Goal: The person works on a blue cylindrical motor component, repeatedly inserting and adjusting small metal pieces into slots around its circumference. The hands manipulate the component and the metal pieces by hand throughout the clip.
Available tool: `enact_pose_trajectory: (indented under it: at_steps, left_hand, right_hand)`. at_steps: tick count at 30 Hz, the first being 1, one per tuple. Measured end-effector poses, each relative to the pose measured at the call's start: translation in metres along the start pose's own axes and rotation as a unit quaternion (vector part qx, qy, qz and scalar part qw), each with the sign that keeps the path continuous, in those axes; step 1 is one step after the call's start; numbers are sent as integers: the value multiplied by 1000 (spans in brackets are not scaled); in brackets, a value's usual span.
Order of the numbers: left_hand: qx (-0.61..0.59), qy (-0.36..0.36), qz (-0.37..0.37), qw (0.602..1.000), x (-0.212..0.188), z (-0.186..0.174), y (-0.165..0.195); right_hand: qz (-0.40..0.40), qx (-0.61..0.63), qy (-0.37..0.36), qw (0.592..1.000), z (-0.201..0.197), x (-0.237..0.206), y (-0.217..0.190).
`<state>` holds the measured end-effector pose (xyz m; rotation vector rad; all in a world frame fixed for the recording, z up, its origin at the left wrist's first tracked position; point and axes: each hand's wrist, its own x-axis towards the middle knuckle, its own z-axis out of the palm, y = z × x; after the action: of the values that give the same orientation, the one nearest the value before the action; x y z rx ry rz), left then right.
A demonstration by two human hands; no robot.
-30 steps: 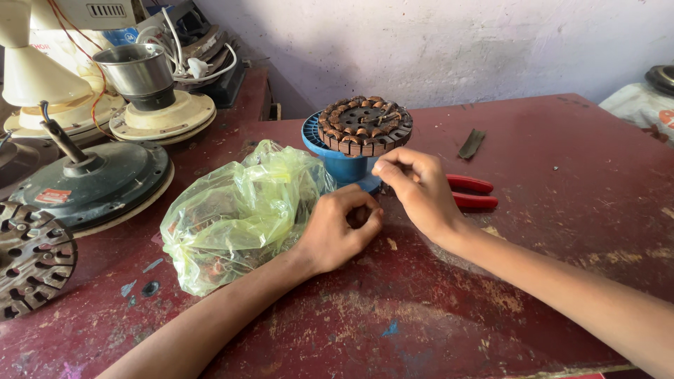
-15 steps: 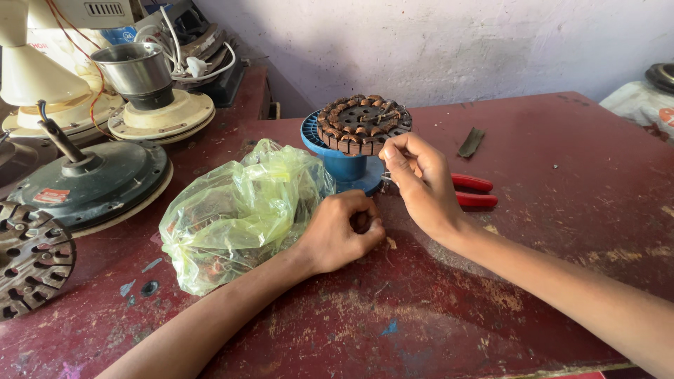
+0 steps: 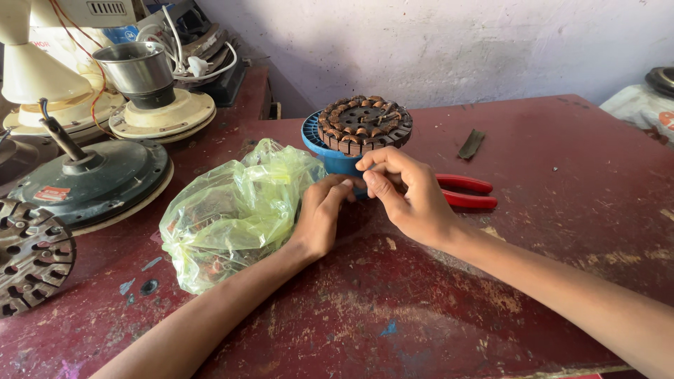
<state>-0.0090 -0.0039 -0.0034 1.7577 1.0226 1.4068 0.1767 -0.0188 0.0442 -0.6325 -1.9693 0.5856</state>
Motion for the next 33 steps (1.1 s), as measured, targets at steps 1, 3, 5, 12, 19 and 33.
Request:
enact_pose_trajectory:
  at_steps: [1, 3, 5, 12, 19, 33]
  left_hand:
    - [-2, -5, 7, 1000, 0, 0, 1]
    - [-4, -14, 22, 1000, -2, 0, 5]
    - [11, -27, 19, 999, -2, 0, 9]
    - [30, -37, 18, 999, -6, 0, 17]
    - [26, -34, 42, 998, -5, 1, 12]
    - [31, -41, 18, 998, -6, 1, 13]
  right_hand:
    - [-12, -3, 3, 1000, -1, 1, 0]
    - [-36, -8, 11, 999, -3, 3, 0]
    - [-43, -3, 59, 997, -6, 7, 1]
    - [127, 112, 123, 978, -14, 9, 0]
    - [-22, 20, 57, 998, -12, 8, 1]
    - [152, 188, 215, 946, -19, 6, 31]
